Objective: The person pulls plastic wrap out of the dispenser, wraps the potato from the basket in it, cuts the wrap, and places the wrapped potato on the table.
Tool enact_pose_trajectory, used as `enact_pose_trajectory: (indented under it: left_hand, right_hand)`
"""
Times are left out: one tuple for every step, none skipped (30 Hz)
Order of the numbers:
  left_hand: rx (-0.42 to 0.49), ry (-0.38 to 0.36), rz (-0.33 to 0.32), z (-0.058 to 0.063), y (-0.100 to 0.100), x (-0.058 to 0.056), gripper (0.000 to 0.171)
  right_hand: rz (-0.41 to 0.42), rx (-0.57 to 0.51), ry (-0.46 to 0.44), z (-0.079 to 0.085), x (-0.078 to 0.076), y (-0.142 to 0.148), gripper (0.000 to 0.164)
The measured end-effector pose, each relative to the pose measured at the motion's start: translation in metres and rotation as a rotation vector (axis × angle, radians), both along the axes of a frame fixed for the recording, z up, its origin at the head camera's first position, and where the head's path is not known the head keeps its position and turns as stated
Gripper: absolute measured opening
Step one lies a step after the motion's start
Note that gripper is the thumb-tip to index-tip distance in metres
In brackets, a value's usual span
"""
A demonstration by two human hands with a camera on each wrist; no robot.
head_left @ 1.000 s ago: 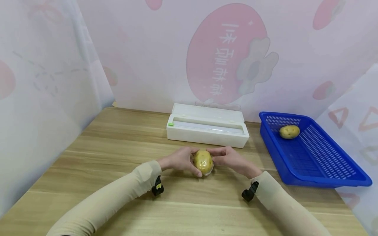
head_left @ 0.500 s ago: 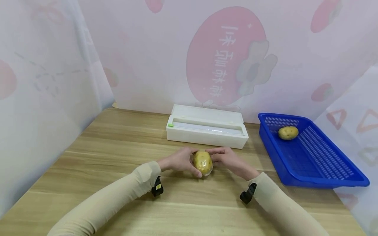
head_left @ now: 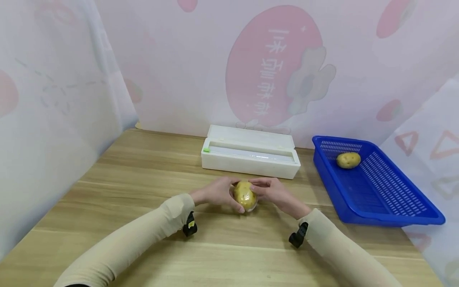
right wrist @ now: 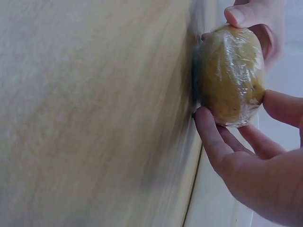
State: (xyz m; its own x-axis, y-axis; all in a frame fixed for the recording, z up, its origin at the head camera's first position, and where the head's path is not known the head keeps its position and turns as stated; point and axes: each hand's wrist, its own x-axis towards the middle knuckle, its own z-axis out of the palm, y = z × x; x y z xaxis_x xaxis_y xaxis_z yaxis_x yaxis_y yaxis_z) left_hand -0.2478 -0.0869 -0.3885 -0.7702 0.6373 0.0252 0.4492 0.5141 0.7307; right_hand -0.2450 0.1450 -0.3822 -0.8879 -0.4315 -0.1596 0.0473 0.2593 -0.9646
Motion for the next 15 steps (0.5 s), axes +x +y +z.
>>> enact_pose_trajectory:
  left_hand:
    - [0.01,0.001,0.001,0.0,-0.001,0.0,0.086]
    - [0.022,0.0,0.004,0.0,-0.002,0.0,0.086]
    - [0.043,-0.005,0.002,0.0,-0.003,0.0,0.086]
    - [0.062,-0.011,0.0,0.0,-0.004,-0.001,0.085]
    - [0.079,-0.015,0.003,0.0,-0.006,-0.001,0.086]
    - [0.097,-0.022,0.003,0.001,-0.008,-0.001,0.087]
    - [0.113,-0.029,0.001,0.002,-0.009,0.0,0.087]
    - [0.127,-0.034,0.001,0.003,-0.012,-0.001,0.088]
    - [0.133,-0.037,0.006,0.003,-0.015,0.0,0.089]
    - [0.132,-0.036,0.014,0.004,-0.018,0.0,0.091]
    - [0.13,-0.037,0.024,0.005,-0.023,0.0,0.092]
    - [0.131,-0.037,0.032,0.006,-0.028,0.0,0.092]
    - [0.131,-0.036,0.041,0.006,-0.034,0.0,0.094]
    - [0.128,-0.035,0.052,0.007,-0.042,0.0,0.095]
    - [0.126,-0.036,0.062,0.008,-0.049,0.001,0.096]
  right_hand:
    - [0.001,0.0,-0.001,0.001,0.0,0.0,0.041]
    - [-0.003,-0.002,-0.004,0.001,0.0,-0.001,0.043]
    - [-0.008,-0.006,-0.008,0.002,0.0,-0.001,0.044]
    - [-0.016,-0.01,-0.008,0.003,0.001,-0.002,0.046]
    - [-0.024,-0.013,-0.008,0.005,0.001,-0.002,0.047]
    - [-0.032,-0.019,-0.013,0.006,0.002,-0.003,0.049]
    - [-0.037,-0.022,-0.012,0.007,0.002,-0.004,0.05]
    - [-0.043,-0.024,-0.012,0.008,0.003,-0.005,0.051]
    - [-0.046,-0.027,-0.012,0.009,0.004,-0.005,0.052]
    - [-0.047,-0.024,-0.012,0.01,0.005,-0.006,0.051]
    - [-0.042,-0.023,-0.012,0.01,0.006,-0.006,0.051]
    - [-0.034,-0.023,-0.011,0.011,0.006,-0.006,0.051]
    - [-0.025,-0.024,-0.009,0.011,0.007,-0.006,0.05]
    - [-0.016,-0.028,-0.01,0.011,0.007,-0.005,0.05]
    - [-0.006,-0.032,-0.011,0.012,0.008,-0.004,0.049]
